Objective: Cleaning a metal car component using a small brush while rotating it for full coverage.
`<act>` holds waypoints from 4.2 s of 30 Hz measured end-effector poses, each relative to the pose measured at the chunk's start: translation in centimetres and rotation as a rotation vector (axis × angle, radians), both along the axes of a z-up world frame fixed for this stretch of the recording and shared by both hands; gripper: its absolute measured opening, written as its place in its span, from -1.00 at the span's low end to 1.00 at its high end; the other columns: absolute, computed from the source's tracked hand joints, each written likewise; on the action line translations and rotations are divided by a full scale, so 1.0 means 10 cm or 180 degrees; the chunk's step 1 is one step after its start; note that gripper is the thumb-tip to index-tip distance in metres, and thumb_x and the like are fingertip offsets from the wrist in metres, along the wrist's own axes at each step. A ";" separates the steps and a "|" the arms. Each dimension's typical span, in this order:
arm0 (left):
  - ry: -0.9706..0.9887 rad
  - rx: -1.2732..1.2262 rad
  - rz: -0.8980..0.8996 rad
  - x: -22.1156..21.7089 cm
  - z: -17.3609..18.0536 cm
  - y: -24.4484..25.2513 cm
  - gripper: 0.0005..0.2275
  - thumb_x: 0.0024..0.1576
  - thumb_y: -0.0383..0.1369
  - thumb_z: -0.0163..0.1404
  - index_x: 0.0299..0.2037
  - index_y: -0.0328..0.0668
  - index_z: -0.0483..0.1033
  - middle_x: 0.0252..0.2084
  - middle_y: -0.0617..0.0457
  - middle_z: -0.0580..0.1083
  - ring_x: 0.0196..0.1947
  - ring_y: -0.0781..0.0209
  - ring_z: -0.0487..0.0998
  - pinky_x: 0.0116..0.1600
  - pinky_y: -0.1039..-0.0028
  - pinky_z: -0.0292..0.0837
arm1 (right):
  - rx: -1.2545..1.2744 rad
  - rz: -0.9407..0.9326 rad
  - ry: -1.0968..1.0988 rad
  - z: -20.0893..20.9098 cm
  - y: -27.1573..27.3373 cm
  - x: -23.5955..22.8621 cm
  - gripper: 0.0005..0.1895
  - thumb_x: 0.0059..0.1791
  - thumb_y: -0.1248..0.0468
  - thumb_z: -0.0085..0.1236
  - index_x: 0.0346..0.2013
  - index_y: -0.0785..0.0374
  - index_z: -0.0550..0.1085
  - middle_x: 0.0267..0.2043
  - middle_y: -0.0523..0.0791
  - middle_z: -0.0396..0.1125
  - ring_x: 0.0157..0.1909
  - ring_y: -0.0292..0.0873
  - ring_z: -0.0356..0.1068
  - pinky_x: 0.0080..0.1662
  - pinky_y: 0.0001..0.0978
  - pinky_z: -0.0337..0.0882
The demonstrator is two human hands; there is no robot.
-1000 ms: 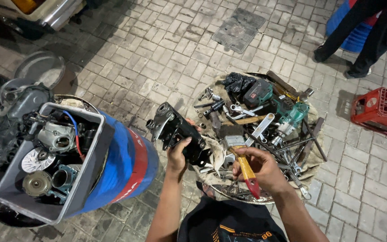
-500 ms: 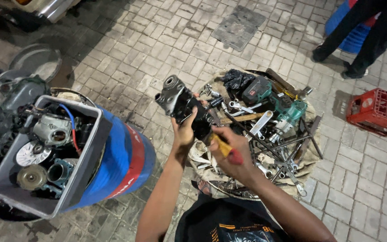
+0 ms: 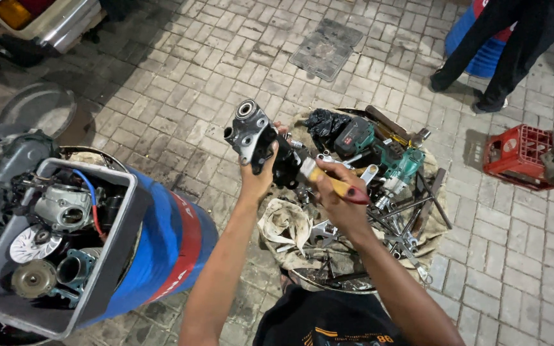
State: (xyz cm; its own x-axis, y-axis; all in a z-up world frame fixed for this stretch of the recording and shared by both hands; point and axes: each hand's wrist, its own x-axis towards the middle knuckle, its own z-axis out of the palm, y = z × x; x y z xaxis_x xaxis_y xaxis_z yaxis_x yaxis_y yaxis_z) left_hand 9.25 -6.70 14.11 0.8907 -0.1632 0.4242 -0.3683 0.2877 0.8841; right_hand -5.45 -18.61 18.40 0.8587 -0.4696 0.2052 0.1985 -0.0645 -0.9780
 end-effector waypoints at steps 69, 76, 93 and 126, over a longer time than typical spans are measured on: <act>0.0742 0.0251 0.0206 -0.06 -0.09 0.46 -0.85 0.01 -0.41 0.32 -0.32 -0.18 0.60 -0.43 0.14 0.54 -0.34 0.43 0.44 -0.16 0.51 0.46 | 0.0055 0.0406 0.0510 -0.41 0.39 0.13 -0.88 0.03 0.39 0.10 -0.32 0.42 0.52 -0.60 0.08 0.40 -0.66 -0.14 0.43 -0.58 -0.46 0.40; 0.0880 0.0278 0.0272 -0.14 -0.31 0.74 -0.91 0.05 -0.38 0.29 -0.34 -0.16 0.64 -0.42 0.12 0.55 -0.32 0.39 0.46 -0.15 0.49 0.47 | 0.0365 0.0904 0.0825 -0.36 0.60 0.12 -0.80 0.04 0.28 0.17 -0.36 0.41 0.52 -0.65 0.09 0.35 -0.72 -0.15 0.38 -0.67 -0.48 0.32; 0.0787 0.0137 0.0950 -0.68 -0.44 1.64 -0.75 0.12 -0.41 0.24 -0.03 -0.25 0.54 -0.20 -0.01 0.57 -0.08 0.30 0.50 0.06 0.30 0.50 | 0.0121 0.0686 0.0687 -0.57 1.11 -0.13 -0.80 0.05 0.33 0.13 -0.20 0.49 0.52 -0.50 0.05 0.39 -0.60 -0.23 0.39 -0.57 -0.50 0.44; 0.1178 0.0283 0.2004 -1.54 -0.32 0.77 -0.82 0.08 -0.23 0.27 -0.34 -0.15 0.63 -0.51 0.09 0.50 -0.45 0.36 0.46 -0.27 0.45 0.42 | -0.0059 0.1920 0.0426 -0.39 0.17 -0.66 -0.86 -0.04 0.37 0.23 -0.27 0.45 0.57 -0.73 0.05 0.34 -0.79 -0.23 0.33 -0.70 -0.51 0.31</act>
